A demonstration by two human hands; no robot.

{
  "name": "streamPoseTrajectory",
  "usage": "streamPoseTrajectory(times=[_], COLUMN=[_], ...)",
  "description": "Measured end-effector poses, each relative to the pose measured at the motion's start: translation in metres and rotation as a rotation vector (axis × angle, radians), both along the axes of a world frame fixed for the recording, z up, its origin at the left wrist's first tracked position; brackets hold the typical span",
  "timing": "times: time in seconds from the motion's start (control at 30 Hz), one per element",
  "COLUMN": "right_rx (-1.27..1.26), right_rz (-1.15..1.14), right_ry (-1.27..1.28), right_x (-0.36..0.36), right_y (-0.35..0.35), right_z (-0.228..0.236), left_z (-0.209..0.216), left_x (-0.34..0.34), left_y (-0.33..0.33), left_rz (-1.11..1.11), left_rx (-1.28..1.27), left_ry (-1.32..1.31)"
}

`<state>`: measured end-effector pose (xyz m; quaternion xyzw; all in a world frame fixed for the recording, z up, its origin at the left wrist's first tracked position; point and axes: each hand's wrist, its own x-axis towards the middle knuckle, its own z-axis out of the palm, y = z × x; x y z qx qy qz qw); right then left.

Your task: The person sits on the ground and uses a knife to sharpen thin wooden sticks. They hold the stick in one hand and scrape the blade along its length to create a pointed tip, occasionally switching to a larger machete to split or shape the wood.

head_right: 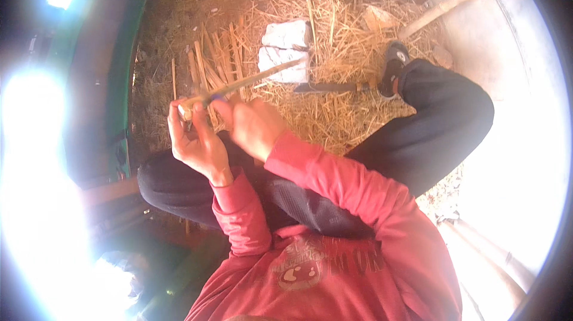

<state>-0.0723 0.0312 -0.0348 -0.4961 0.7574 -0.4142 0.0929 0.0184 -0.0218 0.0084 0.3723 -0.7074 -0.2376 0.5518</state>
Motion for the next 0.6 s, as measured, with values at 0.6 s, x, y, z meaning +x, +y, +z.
streamPoseTrajectory(times=[0.6], right_rx=[0.298], right_rz=[-0.028], right_ry=[0.031], right_x=[-0.046], right_y=[-0.005], right_z=[-0.067], left_z=[0.005], left_x=[-0.001], left_y=[-0.003], left_rz=[-0.064], left_rx=[-0.123], left_ry=[-0.075])
